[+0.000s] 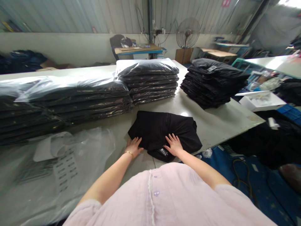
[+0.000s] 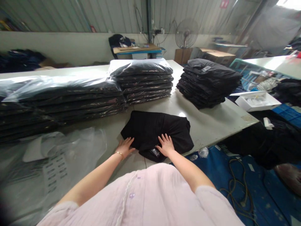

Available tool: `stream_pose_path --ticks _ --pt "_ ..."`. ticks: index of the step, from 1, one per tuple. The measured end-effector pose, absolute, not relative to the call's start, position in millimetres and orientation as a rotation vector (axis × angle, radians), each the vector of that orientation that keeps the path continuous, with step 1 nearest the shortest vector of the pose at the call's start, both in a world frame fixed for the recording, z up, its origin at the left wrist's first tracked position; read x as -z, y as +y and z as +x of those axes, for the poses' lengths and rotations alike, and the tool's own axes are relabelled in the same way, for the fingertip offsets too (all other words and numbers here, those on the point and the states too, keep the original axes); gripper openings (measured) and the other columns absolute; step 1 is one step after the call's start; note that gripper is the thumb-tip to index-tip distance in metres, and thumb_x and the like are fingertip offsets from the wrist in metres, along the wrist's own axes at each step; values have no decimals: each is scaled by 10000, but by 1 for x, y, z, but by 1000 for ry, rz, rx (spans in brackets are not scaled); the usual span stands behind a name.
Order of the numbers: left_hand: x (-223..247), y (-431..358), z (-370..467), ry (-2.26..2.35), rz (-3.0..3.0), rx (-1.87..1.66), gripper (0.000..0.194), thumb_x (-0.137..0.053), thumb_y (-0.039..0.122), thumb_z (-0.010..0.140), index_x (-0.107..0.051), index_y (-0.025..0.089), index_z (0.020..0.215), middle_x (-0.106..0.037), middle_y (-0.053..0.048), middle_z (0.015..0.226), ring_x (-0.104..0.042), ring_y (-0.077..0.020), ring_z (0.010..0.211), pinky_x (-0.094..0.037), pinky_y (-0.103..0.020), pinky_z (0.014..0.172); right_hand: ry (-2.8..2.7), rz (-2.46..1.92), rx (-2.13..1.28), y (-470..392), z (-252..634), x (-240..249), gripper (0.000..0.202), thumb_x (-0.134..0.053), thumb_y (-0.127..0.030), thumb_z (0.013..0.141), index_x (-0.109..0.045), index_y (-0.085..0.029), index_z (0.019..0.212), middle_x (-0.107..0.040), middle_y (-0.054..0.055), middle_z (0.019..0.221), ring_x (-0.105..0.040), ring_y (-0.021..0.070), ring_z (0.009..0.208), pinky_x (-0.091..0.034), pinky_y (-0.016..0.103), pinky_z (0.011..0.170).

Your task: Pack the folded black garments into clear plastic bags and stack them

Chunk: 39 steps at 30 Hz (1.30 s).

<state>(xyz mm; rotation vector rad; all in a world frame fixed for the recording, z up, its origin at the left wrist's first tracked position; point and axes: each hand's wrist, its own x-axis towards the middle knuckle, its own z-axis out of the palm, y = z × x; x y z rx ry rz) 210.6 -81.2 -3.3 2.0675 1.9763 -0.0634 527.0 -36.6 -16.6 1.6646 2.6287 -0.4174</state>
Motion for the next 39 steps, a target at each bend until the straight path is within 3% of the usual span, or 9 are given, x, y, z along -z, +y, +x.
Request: stream_pose_path --ticks 9,13,17,21,23,27,29,34,39 --pt "8 -123 204 2162 1994 -29 580 -446 475 909 -458 181 1409 -519 -149 1411 -447 -291 1321 -247 -462 1134 2753 1400 533 -9 512 13 727 -440 -627 882 -303 -282 1507 -186 37 1603 -31 255 1485 -18 434 1180" --pt "-3 -122 202 2226 1944 5 492 -472 414 907 -541 162 1324 -616 -141 1261 -558 -286 1164 -389 -410 1009 2756 1333 563 4 500 5 723 -493 -594 869 -329 -275 1497 -204 47 1599 -61 264 1481 -44 445 1175" --pt "-27 -102 208 2311 1847 -13 361 -541 370 873 -639 175 1161 -664 -113 1087 -612 -270 1010 -457 -376 863 2851 1398 476 -1 488 -10 613 -591 -454 852 -470 -228 1409 -402 99 1496 -277 285 1405 -199 429 1131" --pt "-40 -84 229 2131 1951 -251 238 -589 324 851 -667 214 1047 -669 -57 972 -621 -214 935 -463 -329 833 3001 1244 445 -25 484 -16 305 -555 -418 894 -658 -220 1102 -626 89 1113 -537 244 1087 -375 368 956" --pt "-34 -79 243 1922 1990 -353 201 -624 309 828 -675 236 1009 -661 -28 928 -621 -182 900 -470 -295 809 2956 1193 473 -36 484 -12 363 -624 -534 828 -674 -208 979 -624 80 997 -559 242 986 -405 357 887" --pt "-6 -78 263 1669 1948 -451 308 -712 204 727 -689 238 1032 -652 -20 962 -609 -173 934 -483 -280 821 2812 1409 513 -45 486 1 577 -765 -610 641 -648 -197 1026 -607 86 1012 -555 256 978 -424 346 840" --pt "9 -79 265 1647 1873 -532 353 -713 153 703 -694 217 1050 -648 -30 983 -603 -172 926 -489 -287 826 2770 1501 553 -45 487 5 556 -772 -555 652 -642 -197 1057 -615 86 1020 -559 252 986 -426 335 838" --pt "29 -76 258 1600 1749 -674 337 -682 140 714 -698 200 1046 -637 -37 975 -601 -159 859 -498 -302 807 2837 1377 672 -39 497 4 266 -651 -250 750 -695 -218 1010 -673 62 983 -595 218 967 -433 299 835" --pt "34 -73 258 1613 1751 -674 329 -676 138 710 -686 201 1032 -622 -36 948 -584 -161 842 -487 -303 804 3027 1324 980 -39 512 -2 193 -582 -208 802 -730 -236 923 -718 32 952 -637 191 925 -459 288 838"
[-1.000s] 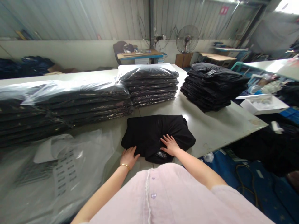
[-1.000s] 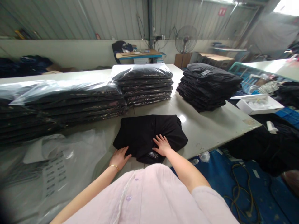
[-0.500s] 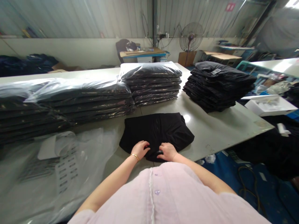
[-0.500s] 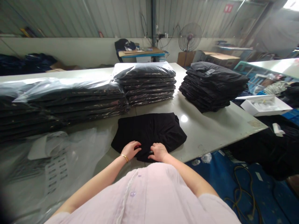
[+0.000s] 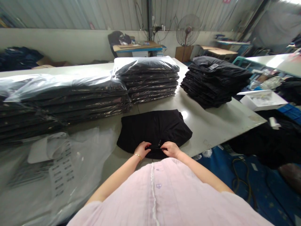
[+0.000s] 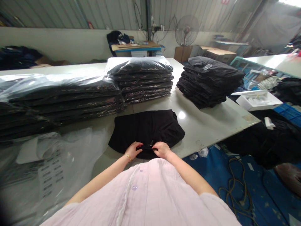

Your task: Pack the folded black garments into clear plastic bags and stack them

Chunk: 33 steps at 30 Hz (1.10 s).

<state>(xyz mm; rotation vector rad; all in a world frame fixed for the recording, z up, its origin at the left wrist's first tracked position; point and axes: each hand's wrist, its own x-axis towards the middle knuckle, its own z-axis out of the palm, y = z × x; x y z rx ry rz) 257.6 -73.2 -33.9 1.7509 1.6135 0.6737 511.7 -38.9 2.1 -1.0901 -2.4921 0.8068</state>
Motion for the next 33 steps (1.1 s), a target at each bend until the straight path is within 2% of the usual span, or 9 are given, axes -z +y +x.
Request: stream_pose_path --ticks 3,5,9,14,19,22,25,28,33 --pt "33 -73 259 1621 1748 -659 325 -672 142 708 -677 199 1028 -611 -34 936 -579 -160 841 -481 -294 801 -2216 -1080 -963 -38 513 -6 141 -592 -287 833 -716 -225 858 -722 26 878 -665 179 840 -487 280 779" --pt "31 -71 260 1632 1736 -641 327 -679 139 691 -675 197 1013 -607 -30 922 -579 -158 830 -479 -283 785 -2001 -1124 -1108 -35 509 -8 168 -606 -365 834 -683 -216 833 -707 16 796 -674 173 731 -505 271 678" --pt "21 -63 260 1637 1681 -537 333 -710 156 648 -686 191 978 -623 -22 872 -587 -155 774 -476 -264 717 -1623 -1268 -1305 -22 495 -8 256 -677 -436 755 -600 -217 864 -661 -25 679 -631 150 505 -459 240 462" --pt "-3 -51 262 1620 1633 -470 301 -730 342 683 -716 200 948 -689 -29 840 -619 -171 729 -472 -271 657 -1465 -1375 -1337 -6 477 -11 285 -681 -410 733 -570 -225 919 -652 -27 667 -597 141 433 -426 231 379" --pt "-12 -43 275 1492 1529 -668 531 -827 427 565 -708 186 1023 -728 -62 935 -662 -199 804 -518 -284 718 -1349 -1237 -1656 2 462 -15 370 -615 -513 792 -583 -223 1021 -666 0 757 -627 139 476 -471 238 408" --pt "-5 -41 283 1443 1400 -764 408 -789 398 627 -715 168 956 -737 -79 930 -679 -223 863 -530 -309 768 -1351 -1167 -1778 7 459 -12 385 -634 -538 780 -623 -206 976 -686 32 834 -658 143 560 -514 250 488" --pt "2 -42 285 1376 1347 -870 312 -698 360 726 -709 150 956 -738 -81 939 -681 -218 875 -529 -321 791 -1444 -1176 -1605 12 463 -7 370 -742 -475 692 -638 -207 924 -690 30 848 -650 148 635 -532 268 557" --pt "0 -48 283 1332 1391 -926 305 -643 345 779 -706 149 1003 -735 -66 939 -676 -198 867 -524 -303 789 -1572 -1182 -1438 14 469 -3 428 -809 -432 610 -644 -209 936 -685 19 864 -633 155 720 -531 286 645" --pt "-11 -58 284 1354 1488 -964 276 -609 326 816 -717 165 1012 -732 -39 919 -659 -169 850 -509 -264 775 -1572 -1100 -1635 12 472 1 482 -863 -407 516 -606 -197 866 -651 -25 764 -601 136 677 -499 280 656"
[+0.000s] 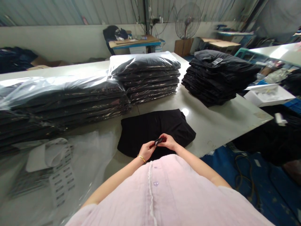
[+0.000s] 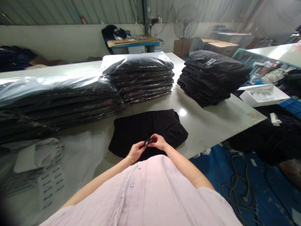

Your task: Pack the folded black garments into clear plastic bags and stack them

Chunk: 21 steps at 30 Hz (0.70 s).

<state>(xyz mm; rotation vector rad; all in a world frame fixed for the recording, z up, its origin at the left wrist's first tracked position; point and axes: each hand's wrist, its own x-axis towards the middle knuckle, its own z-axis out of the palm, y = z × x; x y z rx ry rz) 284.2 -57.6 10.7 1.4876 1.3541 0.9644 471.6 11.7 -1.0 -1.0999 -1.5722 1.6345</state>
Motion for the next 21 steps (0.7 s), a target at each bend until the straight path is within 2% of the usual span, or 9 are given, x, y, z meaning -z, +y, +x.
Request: stream_pose_path --ticks 4,9,14,21 --pt "-11 -51 288 1393 1334 -989 307 -645 407 786 -720 160 951 -727 -37 891 -647 -163 820 -506 -253 751 -1510 -1096 -1701 11 471 8 497 -883 -394 457 -581 -199 800 -628 -56 709 -592 125 653 -497 275 663" --pt "-1 -41 287 1452 1020 -1023 451 -705 518 690 -684 142 937 -710 -50 860 -623 -140 727 -492 -232 630 -1340 -1062 -1788 11 470 17 456 -870 -422 476 -569 -190 729 -660 -33 719 -630 141 683 -521 292 697" --pt "6 -39 284 1463 796 -1055 474 -784 496 612 -630 146 893 -683 -39 823 -615 -110 679 -501 -215 610 -1319 -1058 -1784 9 472 20 437 -868 -448 481 -618 -179 718 -677 -13 735 -647 157 716 -531 317 734" --pt "13 -40 281 1463 550 -943 394 -800 411 655 -520 183 814 -606 41 639 -588 -75 536 -550 -241 602 -1663 -940 -1612 3 480 12 271 -858 -400 562 -736 -195 691 -635 72 1093 -628 179 901 -517 300 766"
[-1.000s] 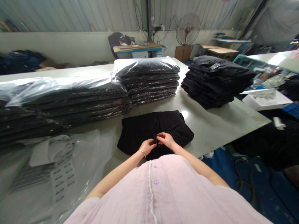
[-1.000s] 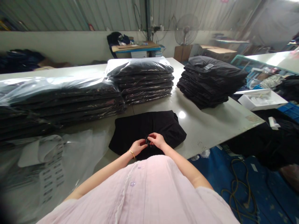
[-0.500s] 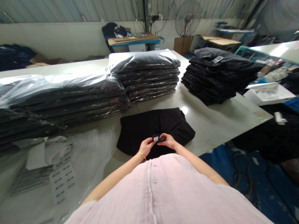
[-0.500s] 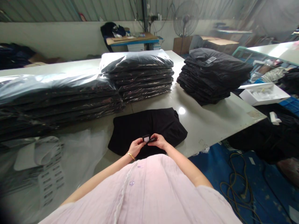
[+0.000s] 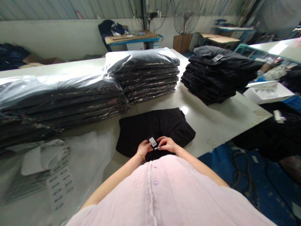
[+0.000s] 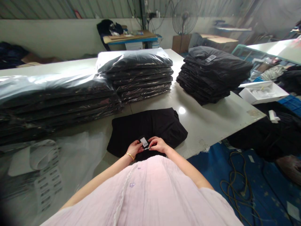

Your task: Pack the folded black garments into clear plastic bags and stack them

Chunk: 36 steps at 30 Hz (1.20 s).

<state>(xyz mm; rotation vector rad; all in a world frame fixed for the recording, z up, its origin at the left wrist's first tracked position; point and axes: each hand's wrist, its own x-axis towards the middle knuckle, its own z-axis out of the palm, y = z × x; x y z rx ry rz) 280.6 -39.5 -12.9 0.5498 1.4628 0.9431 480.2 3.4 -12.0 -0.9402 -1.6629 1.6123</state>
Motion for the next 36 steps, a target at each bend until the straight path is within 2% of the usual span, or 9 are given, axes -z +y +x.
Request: stream_pose_path --ticks 6,13,17,22,27,32,36 --pt "7 -37 279 1441 639 -984 425 -828 409 617 -565 162 842 -638 13 687 -611 -79 571 -523 -194 564 -1772 -979 -1500 -3 485 0 185 -834 -345 611 -757 -214 716 -610 69 1107 -606 182 921 -510 291 756" --pt "5 -30 279 1487 626 -923 459 -808 471 615 -518 184 826 -583 38 645 -570 -68 519 -524 -210 539 -1685 -996 -1429 -11 483 -2 191 -801 -385 660 -745 -211 716 -627 71 1052 -576 125 708 -493 266 620" --pt "7 -34 280 1451 629 -913 457 -781 489 646 -499 203 863 -585 47 645 -579 -72 517 -546 -234 573 -1655 -989 -1433 -15 483 -1 224 -803 -414 651 -731 -208 699 -660 62 960 -571 125 666 -481 263 589" --pt "4 -37 278 1381 637 -906 481 -787 486 650 -483 204 895 -617 31 672 -606 -83 538 -556 -238 587 -1601 -978 -1438 -19 482 -1 259 -808 -431 639 -708 -198 696 -674 53 873 -595 148 705 -475 260 604" --pt "-3 -38 278 1370 668 -904 500 -807 489 623 -505 193 889 -613 24 680 -609 -85 547 -560 -239 589 -1516 -1128 -1356 -23 479 4 345 -813 -493 610 -655 -203 710 -615 -9 672 -544 132 592 -458 254 560" --pt "-10 -39 281 1317 664 -946 468 -827 442 614 -548 183 887 -636 8 776 -621 -75 595 -567 -225 612 -1517 -1176 -1234 -25 479 9 357 -711 -546 719 -609 -204 700 -598 -10 655 -539 140 603 -475 266 588" --pt "-11 -41 281 1271 634 -975 459 -833 407 622 -584 173 930 -657 -16 825 -636 -83 637 -560 -216 616 -1493 -1180 -1279 -23 479 11 332 -681 -528 748 -579 -214 715 -594 -21 644 -535 135 574 -483 264 555"
